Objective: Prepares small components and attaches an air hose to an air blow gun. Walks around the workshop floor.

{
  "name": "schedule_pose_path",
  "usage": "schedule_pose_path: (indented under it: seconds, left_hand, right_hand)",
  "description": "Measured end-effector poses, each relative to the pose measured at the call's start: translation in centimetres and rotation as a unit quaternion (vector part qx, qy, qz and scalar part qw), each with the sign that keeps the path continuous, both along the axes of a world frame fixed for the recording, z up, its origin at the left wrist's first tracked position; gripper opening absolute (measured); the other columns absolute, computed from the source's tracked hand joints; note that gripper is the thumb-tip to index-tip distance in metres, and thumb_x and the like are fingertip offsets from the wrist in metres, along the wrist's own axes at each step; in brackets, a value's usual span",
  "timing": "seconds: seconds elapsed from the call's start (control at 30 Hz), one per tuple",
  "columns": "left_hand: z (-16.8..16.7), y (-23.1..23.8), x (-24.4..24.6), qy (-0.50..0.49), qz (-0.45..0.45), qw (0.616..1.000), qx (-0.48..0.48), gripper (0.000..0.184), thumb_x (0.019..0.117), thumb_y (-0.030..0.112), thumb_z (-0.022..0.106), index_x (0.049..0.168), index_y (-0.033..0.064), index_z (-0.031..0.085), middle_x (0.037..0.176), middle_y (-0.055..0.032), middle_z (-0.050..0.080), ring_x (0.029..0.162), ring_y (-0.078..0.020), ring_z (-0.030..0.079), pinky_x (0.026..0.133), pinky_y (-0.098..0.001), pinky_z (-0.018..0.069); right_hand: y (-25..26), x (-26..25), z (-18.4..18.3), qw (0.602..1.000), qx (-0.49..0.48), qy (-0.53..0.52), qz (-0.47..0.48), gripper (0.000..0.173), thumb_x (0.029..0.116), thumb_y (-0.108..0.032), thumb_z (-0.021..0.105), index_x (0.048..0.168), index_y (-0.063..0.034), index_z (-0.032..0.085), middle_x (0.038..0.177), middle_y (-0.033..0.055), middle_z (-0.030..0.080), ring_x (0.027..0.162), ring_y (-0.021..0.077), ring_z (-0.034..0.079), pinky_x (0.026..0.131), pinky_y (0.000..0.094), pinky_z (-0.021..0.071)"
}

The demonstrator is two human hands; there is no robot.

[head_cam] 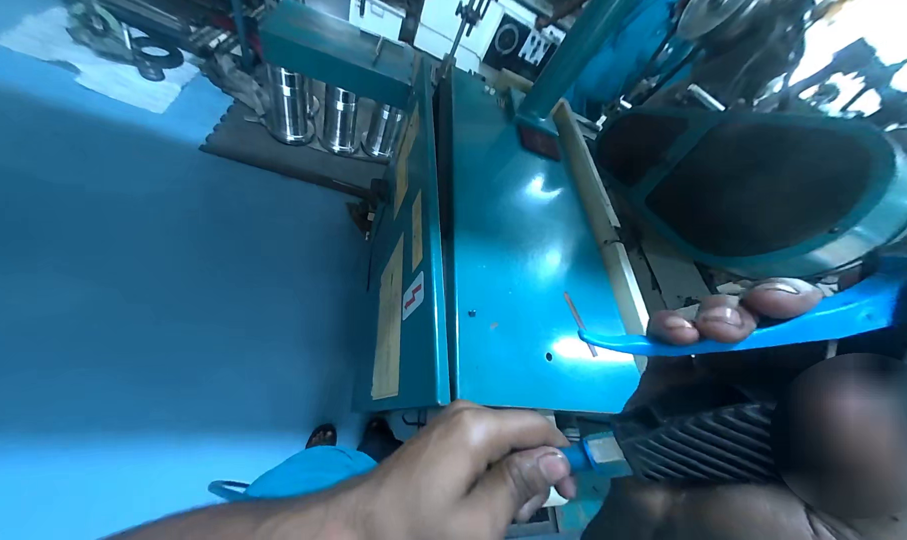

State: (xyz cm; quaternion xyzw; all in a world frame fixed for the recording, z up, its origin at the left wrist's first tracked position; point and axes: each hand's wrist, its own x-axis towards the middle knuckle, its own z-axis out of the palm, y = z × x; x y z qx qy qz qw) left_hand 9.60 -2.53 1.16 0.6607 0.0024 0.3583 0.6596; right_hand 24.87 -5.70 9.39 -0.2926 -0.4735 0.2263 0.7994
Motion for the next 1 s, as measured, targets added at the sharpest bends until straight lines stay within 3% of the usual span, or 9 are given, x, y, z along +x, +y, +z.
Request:
schedule_pose_path:
  seconds: [0.33, 0.47, 0.57, 0.63, 0.73, 0.87, 0.93, 1.0]
  left_hand:
    - [0.0, 0.1, 0.4, -0.029, -0.131, 0.979, -0.155, 0.024, 0.1092, 0.014, 0.045, 0.1, 0.001, 0.063, 0.073, 0.0068, 0.055, 0.058, 0.0057, 0.046, 0.052, -0.0102, 0.0381]
    - [0.2, 0.2, 0.5, -0.007, -0.226, 0.934, -0.278, 0.024, 0.1079, 0.013, 0.042, 0.095, 0.0113, 0.063, 0.069, 0.0102, 0.052, 0.051, 0.0048, 0.044, 0.045, -0.0101, 0.0365]
    - [0.1, 0.1, 0.7, -0.012, -0.264, 0.901, -0.344, 0.025, 0.1071, 0.012, 0.042, 0.094, 0.0138, 0.063, 0.067, 0.0103, 0.052, 0.048, 0.0045, 0.043, 0.042, -0.0101, 0.0361]
    - [-0.1, -0.2, 0.8, -0.027, -0.228, 0.923, -0.309, 0.025, 0.1077, 0.012, 0.042, 0.094, 0.0123, 0.063, 0.067, 0.0103, 0.051, 0.049, 0.0051, 0.042, 0.043, -0.0099, 0.0347]
    - [-0.3, -0.8, 1.0, -0.034, -0.086, 0.974, -0.207, 0.023, 0.1084, 0.012, 0.045, 0.097, 0.005, 0.064, 0.07, 0.0093, 0.052, 0.054, 0.0067, 0.043, 0.048, -0.0093, 0.0361]
    - [-0.9, -1.0, 1.6, -0.011, 0.075, 0.992, -0.097, 0.028, 0.1086, 0.014, 0.046, 0.099, -0.0015, 0.067, 0.072, 0.0037, 0.056, 0.058, 0.0042, 0.045, 0.052, -0.0118, 0.0392]
    - [-1.0, -0.9, 1.8, 0.0, 0.088, 0.992, -0.094, 0.03, 0.1095, 0.017, 0.044, 0.098, 0.0005, 0.067, 0.071, 0.0045, 0.054, 0.057, 0.0032, 0.045, 0.052, -0.0129, 0.0393]
    - [-0.6, -0.6, 1.7, 0.016, 0.039, 0.99, -0.131, 0.028, 0.1097, 0.017, 0.044, 0.099, 0.0035, 0.066, 0.071, 0.0073, 0.053, 0.057, 0.0039, 0.045, 0.05, -0.0121, 0.0381]
  right_hand:
    - [0.1, -0.1, 0.1, 0.996, 0.007, 0.023, 0.082, 0.031, 0.0892, -0.011, 0.072, 0.117, 0.001, 0.064, 0.103, 0.0135, 0.071, 0.088, 0.0237, 0.073, 0.081, 0.0378, 0.0637]
    - [0.1, -0.3, 0.2, 0.992, 0.004, 0.029, 0.12, 0.033, 0.0866, -0.009, 0.074, 0.118, -0.0012, 0.065, 0.104, 0.0106, 0.071, 0.088, 0.0212, 0.072, 0.08, 0.0357, 0.0633]
    - [0.1, -0.4, -0.2, 0.992, 0.003, 0.046, 0.121, 0.034, 0.0866, -0.009, 0.075, 0.119, -0.0022, 0.065, 0.105, 0.0108, 0.071, 0.088, 0.0215, 0.073, 0.079, 0.036, 0.0635]
    - [0.1, -0.4, -0.5, 0.992, -0.004, 0.054, 0.115, 0.034, 0.0885, -0.01, 0.074, 0.12, -0.0019, 0.064, 0.106, 0.0116, 0.07, 0.09, 0.0226, 0.072, 0.082, 0.0373, 0.0632]
    - [0.2, -0.6, -1.0, 0.998, -0.016, 0.042, 0.054, 0.03, 0.0903, -0.012, 0.073, 0.116, -0.0019, 0.062, 0.104, 0.0123, 0.07, 0.09, 0.0228, 0.073, 0.083, 0.0375, 0.0637]
    - [0.9, -0.9, -1.6, 0.999, -0.018, 0.006, -0.041, 0.023, 0.0938, -0.009, 0.061, 0.116, -0.003, 0.059, 0.105, 0.0137, 0.069, 0.092, 0.0252, 0.073, 0.084, 0.04, 0.0639]
    - [1.3, -0.8, -1.8, 0.997, -0.041, -0.009, -0.062, 0.021, 0.0968, -0.008, 0.055, 0.118, -0.0051, 0.058, 0.107, 0.0124, 0.07, 0.094, 0.0245, 0.073, 0.086, 0.0404, 0.0635]
    - [1.5, -0.3, -1.9, 0.995, -0.085, -0.002, -0.046, 0.02, 0.1022, -0.008, 0.046, 0.12, -0.0052, 0.055, 0.112, 0.0131, 0.07, 0.098, 0.0249, 0.074, 0.089, 0.0412, 0.0632]
